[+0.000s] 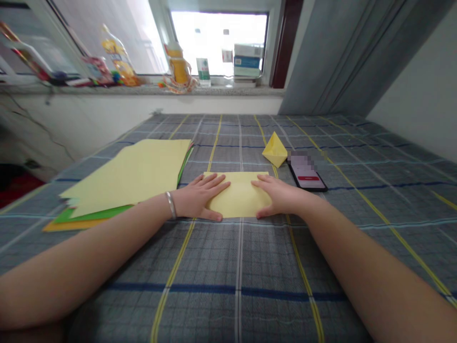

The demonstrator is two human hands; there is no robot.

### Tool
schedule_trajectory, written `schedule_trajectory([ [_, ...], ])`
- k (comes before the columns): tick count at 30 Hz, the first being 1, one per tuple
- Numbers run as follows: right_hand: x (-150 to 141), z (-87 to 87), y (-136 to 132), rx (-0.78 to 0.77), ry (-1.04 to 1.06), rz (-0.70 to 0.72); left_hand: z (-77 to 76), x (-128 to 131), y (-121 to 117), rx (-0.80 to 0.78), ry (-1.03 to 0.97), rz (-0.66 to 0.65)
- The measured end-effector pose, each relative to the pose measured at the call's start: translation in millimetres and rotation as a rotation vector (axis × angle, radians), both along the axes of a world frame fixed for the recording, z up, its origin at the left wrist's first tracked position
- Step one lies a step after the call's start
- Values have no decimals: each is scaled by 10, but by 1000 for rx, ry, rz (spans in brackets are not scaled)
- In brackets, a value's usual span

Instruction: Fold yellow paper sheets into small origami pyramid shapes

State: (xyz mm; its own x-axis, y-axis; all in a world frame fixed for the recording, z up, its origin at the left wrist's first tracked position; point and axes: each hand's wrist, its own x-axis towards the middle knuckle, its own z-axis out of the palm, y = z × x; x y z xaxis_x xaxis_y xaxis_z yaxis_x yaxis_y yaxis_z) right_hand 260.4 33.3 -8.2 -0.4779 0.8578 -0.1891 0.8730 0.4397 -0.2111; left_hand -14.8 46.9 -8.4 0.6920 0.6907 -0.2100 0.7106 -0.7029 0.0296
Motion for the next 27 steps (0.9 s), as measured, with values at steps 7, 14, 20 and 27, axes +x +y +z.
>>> schedule_trajectory([
  [7, 77, 37, 8, -51, 6, -48, 31, -110, 42, -42, 44, -18],
  [14, 199, 46, 11, -66, -16, -57, 69, -212, 104, -82, 65, 10],
  [20, 294, 20, 23, -37, 11, -40, 145, -279, 128, -86, 78, 4],
  [27, 350, 14, 29, -43, 18, -47, 176, -362, 153, -85, 88, 16],
])
